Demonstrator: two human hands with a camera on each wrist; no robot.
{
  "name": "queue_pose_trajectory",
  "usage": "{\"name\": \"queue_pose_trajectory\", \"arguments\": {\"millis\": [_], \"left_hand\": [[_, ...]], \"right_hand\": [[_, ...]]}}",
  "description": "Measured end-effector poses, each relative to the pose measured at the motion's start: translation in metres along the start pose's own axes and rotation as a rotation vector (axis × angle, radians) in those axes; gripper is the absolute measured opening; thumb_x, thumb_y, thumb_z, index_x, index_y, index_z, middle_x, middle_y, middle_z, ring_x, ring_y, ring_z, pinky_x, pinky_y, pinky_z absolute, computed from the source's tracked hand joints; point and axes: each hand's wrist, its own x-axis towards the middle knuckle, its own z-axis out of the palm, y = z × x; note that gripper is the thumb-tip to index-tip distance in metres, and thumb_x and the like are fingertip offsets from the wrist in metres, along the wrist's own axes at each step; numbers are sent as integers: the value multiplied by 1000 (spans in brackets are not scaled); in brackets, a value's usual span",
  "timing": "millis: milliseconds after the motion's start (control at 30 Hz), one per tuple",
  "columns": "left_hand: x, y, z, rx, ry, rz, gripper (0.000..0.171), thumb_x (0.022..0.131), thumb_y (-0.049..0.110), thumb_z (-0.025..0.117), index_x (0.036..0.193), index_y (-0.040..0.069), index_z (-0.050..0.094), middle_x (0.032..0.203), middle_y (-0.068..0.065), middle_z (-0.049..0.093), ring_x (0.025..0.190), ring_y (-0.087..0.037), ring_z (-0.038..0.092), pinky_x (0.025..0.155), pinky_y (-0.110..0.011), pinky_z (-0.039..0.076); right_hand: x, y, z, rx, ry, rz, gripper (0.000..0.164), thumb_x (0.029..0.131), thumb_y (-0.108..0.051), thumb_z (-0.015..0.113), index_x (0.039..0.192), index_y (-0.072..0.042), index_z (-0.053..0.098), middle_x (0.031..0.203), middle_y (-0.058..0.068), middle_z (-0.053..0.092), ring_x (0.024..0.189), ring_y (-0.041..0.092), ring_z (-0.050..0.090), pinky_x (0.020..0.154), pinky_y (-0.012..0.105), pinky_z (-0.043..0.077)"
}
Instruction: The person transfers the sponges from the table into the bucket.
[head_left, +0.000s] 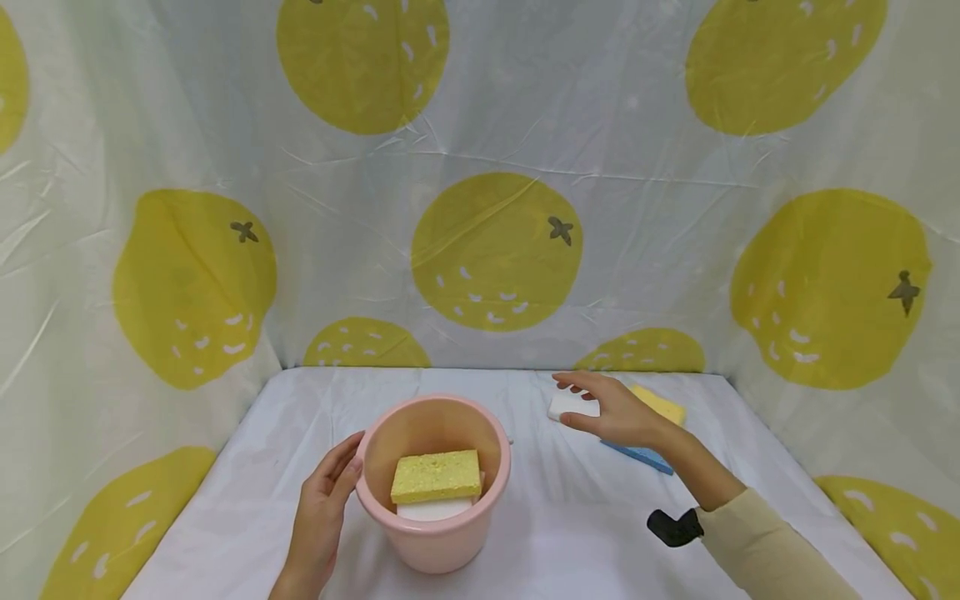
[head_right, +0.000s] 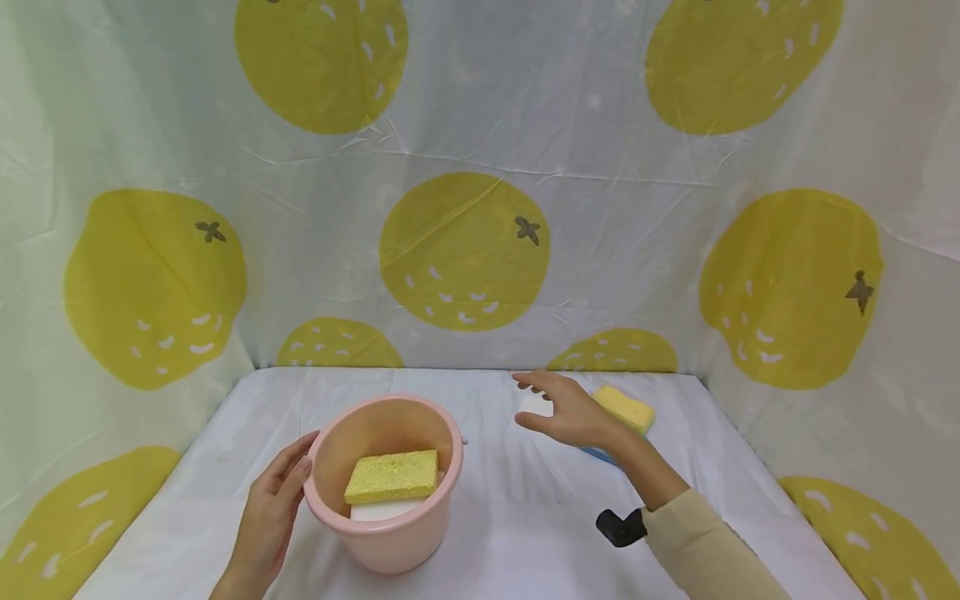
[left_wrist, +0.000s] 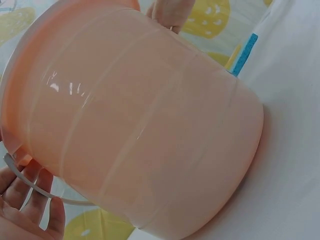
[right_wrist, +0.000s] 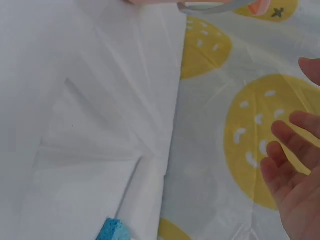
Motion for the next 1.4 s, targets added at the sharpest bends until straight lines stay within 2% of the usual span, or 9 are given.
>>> {"name": "queue_pose_trajectory", "arguments": {"millis": [233, 467, 833, 1200, 1400], "left_hand": [[-1, 0, 0, 4, 10, -10, 39, 109, 17, 56, 145, 0, 56, 142, -13, 60, 126, -9, 58, 99, -19, 47], [-1, 0, 0, 0, 7, 0, 39, 109, 16, 57, 144, 0, 57, 142, -12, 61, 126, -10, 59, 99, -20, 48], [0, 0, 0, 4, 2, 2, 39, 109, 16, 56, 145, 1, 57, 142, -12, 61, 126, -10, 59, 99, -20, 47], [-1, 1, 0, -4, 6, 11, 38, 109, 15, 57, 144, 0, 57, 140, -13, 62, 124, -11, 60, 98, -21, 49], [0, 1, 0, -3, 3, 11, 38, 109, 15, 57, 144, 0, 57, 140, -14, 62, 125, -12, 60, 98, -21, 49]], "right_hand": [[-13, 19, -2, -1, 28, 49, 61, 97, -29, 75, 147, -1, 54, 134, 14, 62, 117, 33, 60, 98, 56, 51], [-23, 36, -9, -14, 43, 90, 57, 98, -25, 74, 145, 2, 54, 131, 14, 62, 115, 34, 61, 97, 55, 51], [-46, 71, -9, -8, 63, 217, 59, 98, -24, 74, 145, 5, 53, 131, 22, 62, 117, 44, 58, 99, 59, 49], [-68, 93, -4, -14, 77, 347, 64, 98, -32, 73, 143, 8, 53, 133, 25, 61, 118, 43, 58, 99, 59, 49], [-82, 107, 1, -62, 57, 410, 68, 96, -36, 75, 142, 9, 53, 132, 27, 60, 116, 46, 57, 93, 62, 51]]}}
